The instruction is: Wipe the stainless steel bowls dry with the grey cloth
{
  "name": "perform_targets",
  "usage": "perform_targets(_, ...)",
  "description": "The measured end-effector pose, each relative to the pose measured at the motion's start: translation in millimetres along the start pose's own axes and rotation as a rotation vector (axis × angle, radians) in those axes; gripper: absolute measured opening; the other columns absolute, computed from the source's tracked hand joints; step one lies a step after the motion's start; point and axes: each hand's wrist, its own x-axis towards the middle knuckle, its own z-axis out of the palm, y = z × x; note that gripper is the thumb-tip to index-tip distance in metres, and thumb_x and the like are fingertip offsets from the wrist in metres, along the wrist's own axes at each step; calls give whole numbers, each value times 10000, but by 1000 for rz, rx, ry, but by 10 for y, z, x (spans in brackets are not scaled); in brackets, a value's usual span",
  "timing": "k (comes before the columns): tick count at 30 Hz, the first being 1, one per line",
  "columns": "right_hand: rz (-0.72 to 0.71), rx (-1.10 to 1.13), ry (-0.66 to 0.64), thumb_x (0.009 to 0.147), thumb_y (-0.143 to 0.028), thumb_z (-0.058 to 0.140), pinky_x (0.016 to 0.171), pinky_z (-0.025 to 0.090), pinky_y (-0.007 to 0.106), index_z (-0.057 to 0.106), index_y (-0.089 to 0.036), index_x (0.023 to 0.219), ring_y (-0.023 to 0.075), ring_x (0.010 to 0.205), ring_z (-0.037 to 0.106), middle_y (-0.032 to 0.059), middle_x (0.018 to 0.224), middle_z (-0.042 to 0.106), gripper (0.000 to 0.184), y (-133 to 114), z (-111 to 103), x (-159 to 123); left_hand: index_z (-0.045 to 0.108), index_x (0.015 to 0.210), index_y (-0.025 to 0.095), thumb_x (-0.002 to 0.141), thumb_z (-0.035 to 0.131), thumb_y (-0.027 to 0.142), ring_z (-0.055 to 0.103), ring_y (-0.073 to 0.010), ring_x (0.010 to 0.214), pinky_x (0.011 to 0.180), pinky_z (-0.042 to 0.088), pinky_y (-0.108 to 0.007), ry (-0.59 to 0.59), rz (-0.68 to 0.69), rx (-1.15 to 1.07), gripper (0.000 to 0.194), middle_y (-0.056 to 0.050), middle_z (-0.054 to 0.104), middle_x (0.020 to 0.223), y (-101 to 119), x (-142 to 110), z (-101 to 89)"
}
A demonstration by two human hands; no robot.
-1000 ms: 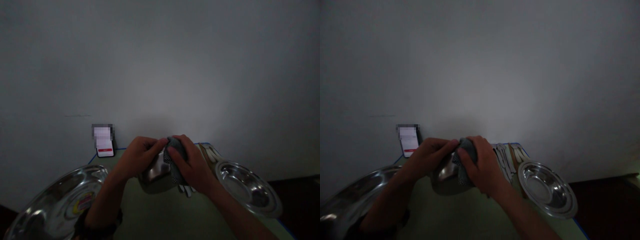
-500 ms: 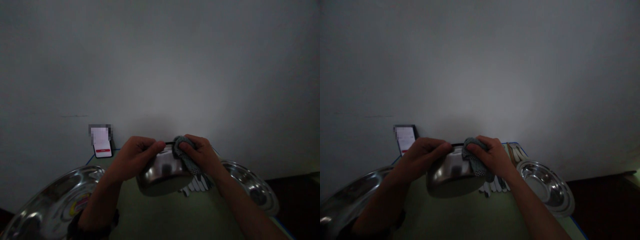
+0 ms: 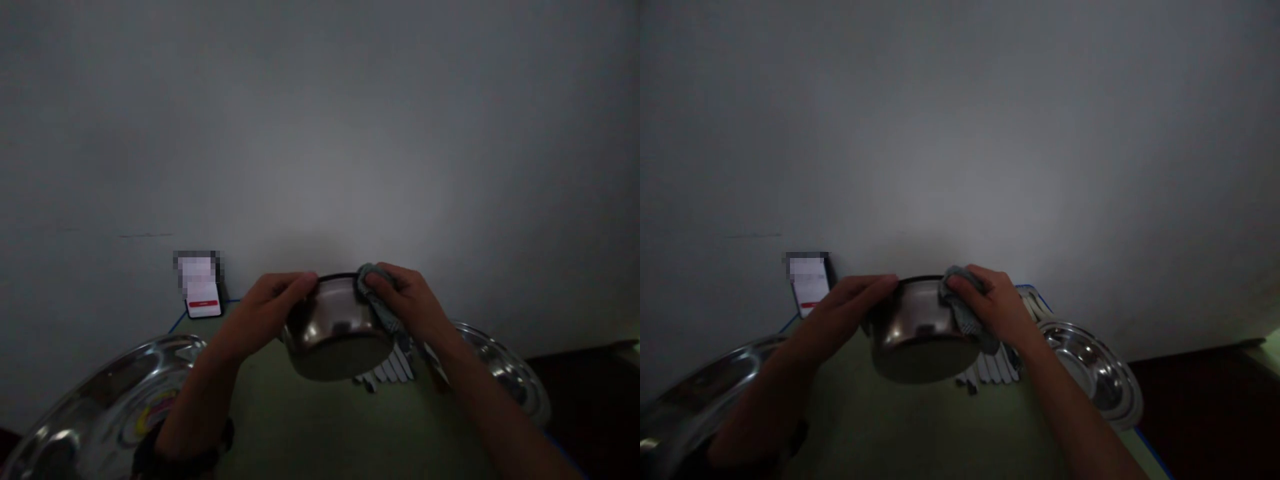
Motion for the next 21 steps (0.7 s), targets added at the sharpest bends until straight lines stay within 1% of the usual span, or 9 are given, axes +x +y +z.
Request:
perform_targets(2,-85,-150,-95,856,-497,530,484,299,232,503,-206,615,89,508,403,-57,527,437,379,-108,17,-47,494,583,171,870,460,474,389,-93,538,484,309,-213,-115,67,149,419,43,440,553,66,-39,25)
perform_targets(3,-127,-199,-119,867,-478,522,490,297,232,488,-207,603,84,498,397,-63,517,428,380,-143,40,-66,504,590,170,881,443,470,390,-94,537,486,305,-213,-158,89,197,422,44,441,555,90,-53,40)
perform_targets(5,-188,-252,-150,888,-446,500,503,303,234,475,-210,597,77,483,391,-70,508,428,376,-161,99,-89,552,625,169,900,403,465,421,-103,552,501,320,-218,-217,105,245,431,34,489,574,103,-66,65)
perform_targets(8,-200,-287,-184,907,-421,478,523,320,239,501,-215,624,83,496,418,-62,531,479,351,-71,191,-88,637,713,169,908,364,474,512,-137,622,578,380,-241,-270,71,280,453,-3,617,659,40,-47,81)
perform_targets(11,-164,-296,-188,912,-432,464,540,339,245,519,-216,643,97,534,456,-44,561,524,349,65,269,-65,676,741,164,901,353,498,559,-164,664,638,405,-267,-256,26,332,491,-35,680,715,-71,1,86)
perform_targets(14,-113,-275,-183,913,-456,453,535,344,242,505,-217,639,101,538,454,-46,553,508,367,137,318,-43,666,711,155,901,334,517,557,-164,652,617,398,-263,-238,6,337,526,-47,681,707,-156,50,98)
perform_targets(18,-79,-247,-171,907,-468,459,536,337,244,499,-213,645,101,546,445,-47,562,504,368,139,339,-30,621,664,152,902,306,540,509,-143,607,578,372,-248,-231,4,324,555,-20,608,633,-224,100,124)
perform_targets(21,-64,-221,-143,908,-470,454,549,342,246,506,-211,651,105,568,456,-42,585,520,369,144,354,-24,571,611,156,892,339,541,448,-126,577,547,338,-240,-150,38,310,530,13,517,575,-287,131,148)
